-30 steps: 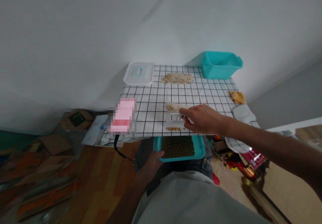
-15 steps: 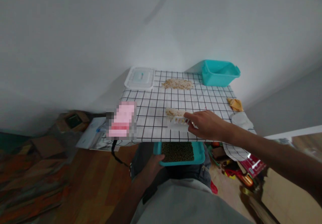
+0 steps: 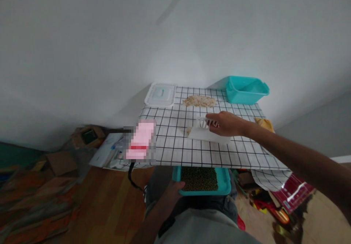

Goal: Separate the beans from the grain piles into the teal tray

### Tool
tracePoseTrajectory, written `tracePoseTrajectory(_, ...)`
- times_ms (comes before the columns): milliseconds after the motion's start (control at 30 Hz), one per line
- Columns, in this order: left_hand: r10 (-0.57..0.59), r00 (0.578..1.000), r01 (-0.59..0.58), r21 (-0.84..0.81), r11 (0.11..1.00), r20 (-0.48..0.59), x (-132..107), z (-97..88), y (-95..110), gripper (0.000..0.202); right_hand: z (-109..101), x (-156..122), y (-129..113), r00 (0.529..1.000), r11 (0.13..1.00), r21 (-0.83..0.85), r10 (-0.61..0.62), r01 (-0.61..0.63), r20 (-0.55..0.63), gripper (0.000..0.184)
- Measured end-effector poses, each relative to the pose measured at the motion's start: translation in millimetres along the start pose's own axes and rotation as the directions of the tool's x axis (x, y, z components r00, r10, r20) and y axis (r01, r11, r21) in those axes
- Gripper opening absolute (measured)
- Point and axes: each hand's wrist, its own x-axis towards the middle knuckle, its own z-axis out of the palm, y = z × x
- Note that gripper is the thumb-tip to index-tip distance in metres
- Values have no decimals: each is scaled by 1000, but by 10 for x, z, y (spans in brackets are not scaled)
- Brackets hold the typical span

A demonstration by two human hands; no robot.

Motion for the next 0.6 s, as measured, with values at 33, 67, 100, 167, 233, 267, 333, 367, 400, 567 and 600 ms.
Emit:
tracePoseTrajectory(33,8,1000,-7,12,1000,-8,1,-4,-7,31,-52,39,28,1000,1000,23,-15,15,-9,23)
tracePoseTrajectory(67,16,1000,-15,29,999,-17,-2,-5,-8,29,-104,85,52,999,999,42,-26,27,-28,23)
tracePoseTrajectory(100,25,999,-24,51,998,-27,-9,-3,-3,26,-151,138,72,998,998,53,-36,39,-49,23)
tracePoseTrajectory(167,61,997,-55,98,994,-50,-29,0,13,23,-210,254,95,995,997,47,-61,65,-81,26)
tracePoseTrajectory(233,107,992,-97,136,986,-69,-48,-3,24,21,-209,360,87,992,994,16,-103,105,-73,28)
tracePoseTrajectory(267,119,990,-108,138,985,-74,-54,-8,24,18,-187,397,71,991,992,-6,-124,124,-58,29)
tracePoseTrajectory(333,105,992,-97,104,990,-71,-54,-17,10,12,-115,424,16,988,987,-59,-154,152,-32,30)
tracePoseTrajectory(367,84,994,-79,77,994,-65,-49,-21,-1,12,-72,412,-18,986,983,-84,-165,163,-24,30)
tracePoseTrajectory(400,64,996,-61,52,997,-60,-42,-21,-11,14,-27,383,-53,984,979,-104,-176,173,-23,31)
tracePoseTrajectory(567,65,992,-58,72,996,-109,-12,18,2,15,134,104,-146,958,949,-149,-284,277,-30,32)
tracePoseTrajectory(600,60,992,-52,74,996,-109,-12,30,20,14,142,40,-141,953,943,-155,-301,293,-24,32)
